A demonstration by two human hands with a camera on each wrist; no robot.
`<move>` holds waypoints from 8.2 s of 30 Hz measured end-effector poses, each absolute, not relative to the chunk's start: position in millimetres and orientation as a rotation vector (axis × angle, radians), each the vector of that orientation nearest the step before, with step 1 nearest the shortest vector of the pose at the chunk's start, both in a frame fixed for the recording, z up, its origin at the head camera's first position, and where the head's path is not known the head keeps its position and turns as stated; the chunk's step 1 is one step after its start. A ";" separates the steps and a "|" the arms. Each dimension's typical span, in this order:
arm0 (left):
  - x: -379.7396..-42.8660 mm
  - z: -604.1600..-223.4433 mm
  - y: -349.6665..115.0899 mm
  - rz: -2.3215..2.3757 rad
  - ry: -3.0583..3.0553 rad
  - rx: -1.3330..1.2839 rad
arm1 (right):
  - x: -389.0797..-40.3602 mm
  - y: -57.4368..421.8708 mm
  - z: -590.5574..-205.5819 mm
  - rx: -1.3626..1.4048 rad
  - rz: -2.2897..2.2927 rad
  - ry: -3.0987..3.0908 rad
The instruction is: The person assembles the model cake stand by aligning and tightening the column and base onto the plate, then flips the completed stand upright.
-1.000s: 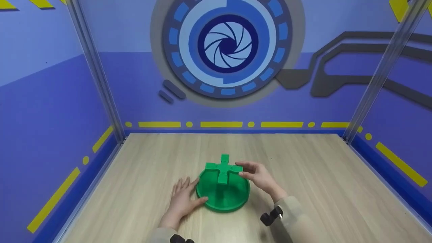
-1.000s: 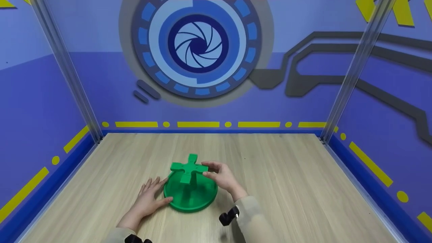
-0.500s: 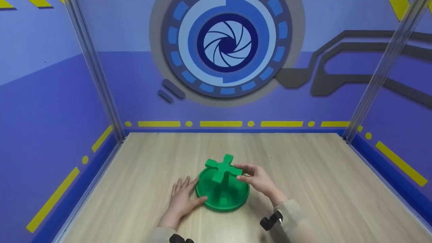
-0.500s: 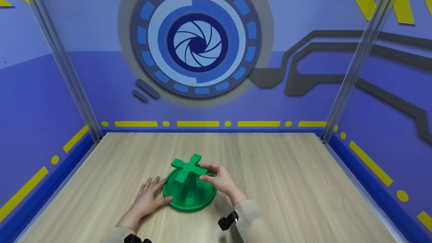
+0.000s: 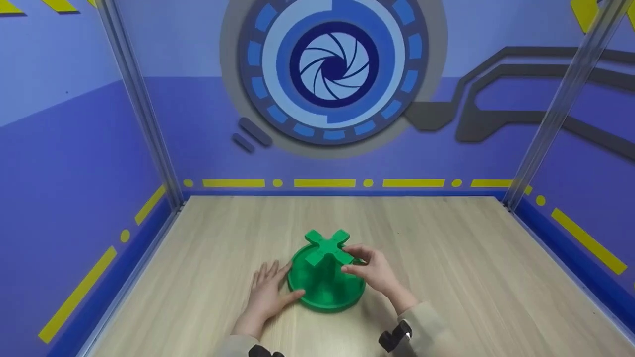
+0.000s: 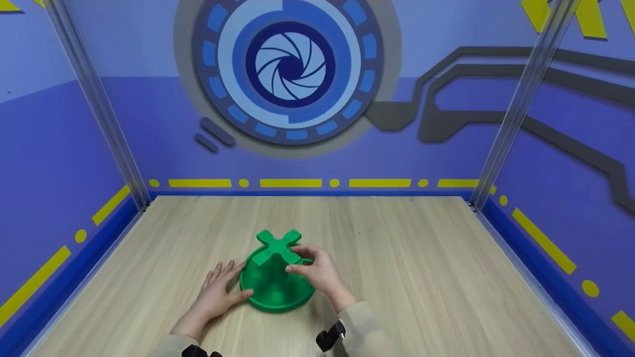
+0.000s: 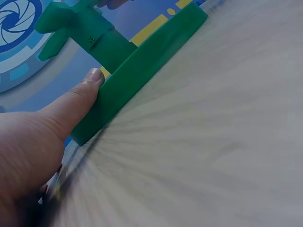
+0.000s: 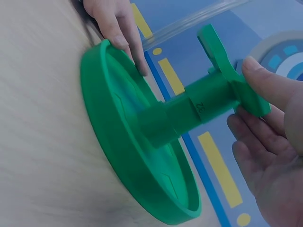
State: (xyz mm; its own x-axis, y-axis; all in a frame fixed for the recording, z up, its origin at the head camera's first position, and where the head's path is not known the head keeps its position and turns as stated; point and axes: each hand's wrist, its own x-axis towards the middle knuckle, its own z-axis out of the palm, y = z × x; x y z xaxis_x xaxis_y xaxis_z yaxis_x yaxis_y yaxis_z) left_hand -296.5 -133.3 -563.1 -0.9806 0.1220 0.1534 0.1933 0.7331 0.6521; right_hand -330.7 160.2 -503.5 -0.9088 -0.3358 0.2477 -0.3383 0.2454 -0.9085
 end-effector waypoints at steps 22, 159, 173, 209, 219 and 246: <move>-296.0 -564.0 -132.3 -1.083 -2.843 -0.234 | -310.1 129.1 -505.9 0.437 1.739 -2.367; -295.3 -566.0 -129.2 -1.043 -2.858 -0.224 | -313.8 147.2 -509.5 0.399 1.918 -2.369; -294.3 -562.4 -130.6 -1.044 -2.843 -0.245 | -313.7 146.5 -512.7 0.392 1.910 -2.352; -296.3 -563.1 -131.4 -1.107 -2.861 -0.310 | -331.8 199.3 -551.9 0.623 1.375 -2.863; -299.9 -563.5 -133.0 -1.176 -2.893 -0.368 | -329.3 195.7 -554.8 0.581 1.351 -2.885; -297.6 -556.1 -131.5 -1.470 -2.733 -0.329 | -332.9 197.7 -545.1 0.641 1.575 -2.727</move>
State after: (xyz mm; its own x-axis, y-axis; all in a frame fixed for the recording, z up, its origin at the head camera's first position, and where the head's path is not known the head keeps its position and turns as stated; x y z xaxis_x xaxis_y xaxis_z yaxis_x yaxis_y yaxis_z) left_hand -297.6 -131.5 -556.1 -0.9775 0.1749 0.1179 0.1948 0.5341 0.8226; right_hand -332.9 197.7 -545.1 -0.9179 -0.3736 0.1339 -0.3028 0.4409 -0.8450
